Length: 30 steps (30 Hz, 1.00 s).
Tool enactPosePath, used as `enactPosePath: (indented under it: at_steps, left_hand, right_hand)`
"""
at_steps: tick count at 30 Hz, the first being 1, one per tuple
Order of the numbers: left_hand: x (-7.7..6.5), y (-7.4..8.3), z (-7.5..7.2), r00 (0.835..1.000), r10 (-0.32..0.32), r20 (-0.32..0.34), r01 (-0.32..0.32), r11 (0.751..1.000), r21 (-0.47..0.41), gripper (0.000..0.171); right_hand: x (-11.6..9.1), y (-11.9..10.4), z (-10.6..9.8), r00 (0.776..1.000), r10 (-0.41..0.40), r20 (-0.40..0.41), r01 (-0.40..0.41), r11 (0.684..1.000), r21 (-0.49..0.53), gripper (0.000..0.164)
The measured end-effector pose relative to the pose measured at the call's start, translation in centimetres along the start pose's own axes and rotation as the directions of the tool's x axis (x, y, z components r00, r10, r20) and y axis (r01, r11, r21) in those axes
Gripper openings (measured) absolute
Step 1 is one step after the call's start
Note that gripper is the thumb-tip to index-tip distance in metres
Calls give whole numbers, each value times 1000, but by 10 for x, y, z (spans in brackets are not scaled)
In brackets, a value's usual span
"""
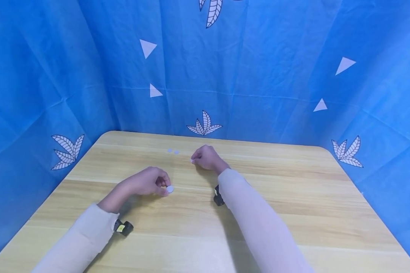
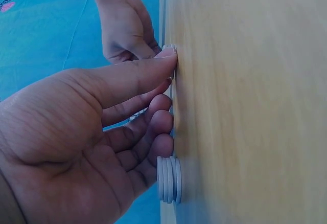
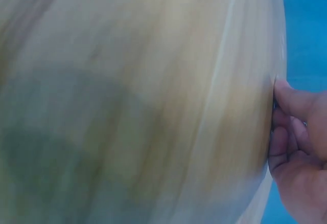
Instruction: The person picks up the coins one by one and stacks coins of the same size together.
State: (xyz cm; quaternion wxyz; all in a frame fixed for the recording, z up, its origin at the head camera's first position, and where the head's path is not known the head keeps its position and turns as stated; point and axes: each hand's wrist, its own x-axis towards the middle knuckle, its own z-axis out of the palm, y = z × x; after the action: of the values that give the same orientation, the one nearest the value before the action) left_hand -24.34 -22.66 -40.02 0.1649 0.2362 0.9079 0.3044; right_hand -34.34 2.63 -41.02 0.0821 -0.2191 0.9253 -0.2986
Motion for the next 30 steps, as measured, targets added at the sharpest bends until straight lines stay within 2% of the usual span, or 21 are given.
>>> enactPosePath:
  at_steps: [14, 30]
  left_hand:
    - [-2, -2, 1, 1000, 9, -9, -9, 1000, 11, 19]
    - [0, 0, 3, 1000, -3, -11, 3, 1000, -5, 18]
  right_hand:
    - [-14, 7, -3, 999, -42, 21, 42, 999, 21, 12]
    - [-26, 9, -7, 999, -26, 45, 24, 999, 31, 10]
